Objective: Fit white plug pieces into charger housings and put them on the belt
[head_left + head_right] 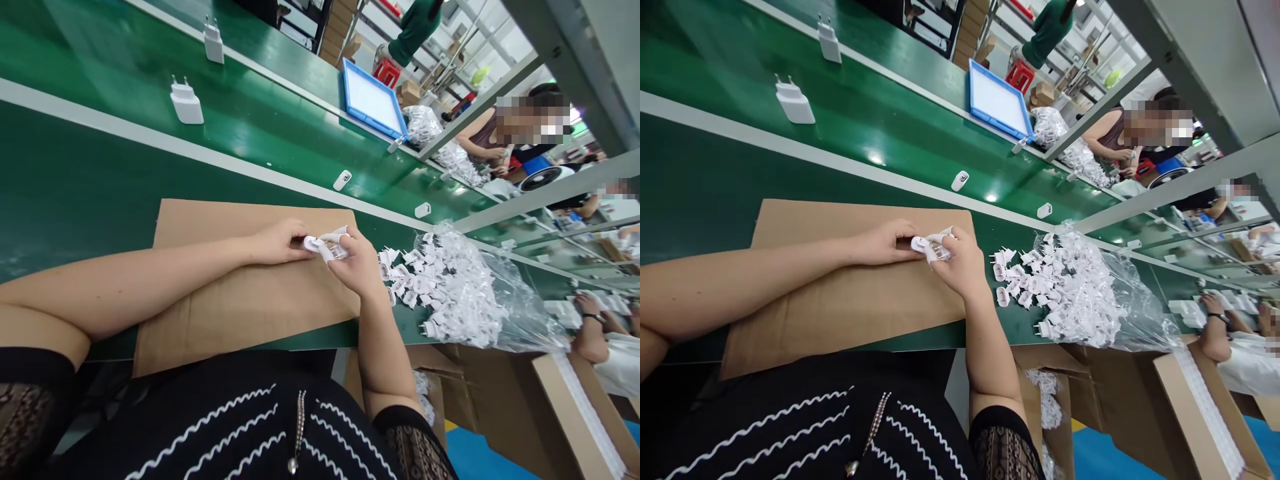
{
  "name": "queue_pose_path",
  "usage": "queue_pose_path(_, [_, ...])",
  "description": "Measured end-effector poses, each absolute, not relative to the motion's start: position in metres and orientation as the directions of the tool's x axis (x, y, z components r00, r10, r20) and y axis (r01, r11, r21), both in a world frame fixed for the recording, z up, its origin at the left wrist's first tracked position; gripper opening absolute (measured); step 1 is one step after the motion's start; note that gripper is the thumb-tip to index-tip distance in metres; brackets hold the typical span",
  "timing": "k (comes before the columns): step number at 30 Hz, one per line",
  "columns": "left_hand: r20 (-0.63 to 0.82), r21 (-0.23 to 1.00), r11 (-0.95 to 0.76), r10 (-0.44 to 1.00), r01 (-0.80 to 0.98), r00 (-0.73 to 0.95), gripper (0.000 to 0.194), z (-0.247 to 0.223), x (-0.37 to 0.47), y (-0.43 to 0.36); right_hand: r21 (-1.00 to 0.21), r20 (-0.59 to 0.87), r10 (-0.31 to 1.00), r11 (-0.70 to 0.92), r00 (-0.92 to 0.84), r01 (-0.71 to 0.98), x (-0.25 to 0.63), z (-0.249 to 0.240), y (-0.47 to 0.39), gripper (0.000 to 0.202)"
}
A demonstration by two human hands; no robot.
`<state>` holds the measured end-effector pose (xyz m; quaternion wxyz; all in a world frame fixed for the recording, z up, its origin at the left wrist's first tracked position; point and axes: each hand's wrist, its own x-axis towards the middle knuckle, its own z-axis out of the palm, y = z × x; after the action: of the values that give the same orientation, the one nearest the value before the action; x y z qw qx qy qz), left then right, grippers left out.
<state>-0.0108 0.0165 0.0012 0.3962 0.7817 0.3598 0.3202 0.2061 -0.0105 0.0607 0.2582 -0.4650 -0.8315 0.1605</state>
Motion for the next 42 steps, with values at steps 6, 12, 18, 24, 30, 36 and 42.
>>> queue_pose_path(6, [0.265, 0.829, -0.475, 0.798, 0.295, 0.54, 0.029, 0.0, -0.01, 0.017, -0.445, 0.256, 0.85, 0.527, -0.46, 0.724, 0.207, 0.068, -0.005, 0.024])
queue_pose_path(12, [0.267, 0.819, -0.486, 0.793, 0.305, 0.547, 0.028, -0.002, -0.009, 0.018, -0.47, 0.217, 0.844, 0.531, -0.49, 0.705, 0.208, 0.067, 0.003, 0.015])
queue_pose_path(18, [0.251, 0.816, -0.48, 0.796, 0.322, 0.551, 0.028, -0.002, -0.01, 0.018, -0.512, 0.194, 0.767, 0.611, -0.612, 0.604, 0.216, 0.061, 0.02, 0.008])
queue_pose_path(24, [0.217, 0.83, -0.451, 0.802, 0.327, 0.556, 0.028, 0.0, -0.011, 0.016, -0.487, 0.225, 0.682, 0.697, -0.696, 0.526, 0.219, 0.06, 0.032, 0.006])
queue_pose_path(30, [0.213, 0.819, -0.45, 0.814, 0.356, 0.54, 0.031, -0.001, -0.011, 0.014, -0.373, 0.202, 0.729, 0.675, -0.654, 0.636, 0.219, 0.058, 0.032, 0.007])
queue_pose_path(36, [0.34, 0.725, -0.584, 0.765, 0.366, 0.547, 0.031, -0.002, -0.011, 0.01, -0.497, 0.208, 0.803, 0.579, -0.559, 0.646, 0.216, 0.053, 0.02, 0.009])
queue_pose_path(42, [0.412, 0.638, -0.65, 0.741, 0.413, 0.53, 0.041, -0.012, -0.009, 0.008, -0.515, 0.177, 0.861, 0.494, -0.477, 0.7, 0.212, 0.053, 0.005, 0.01])
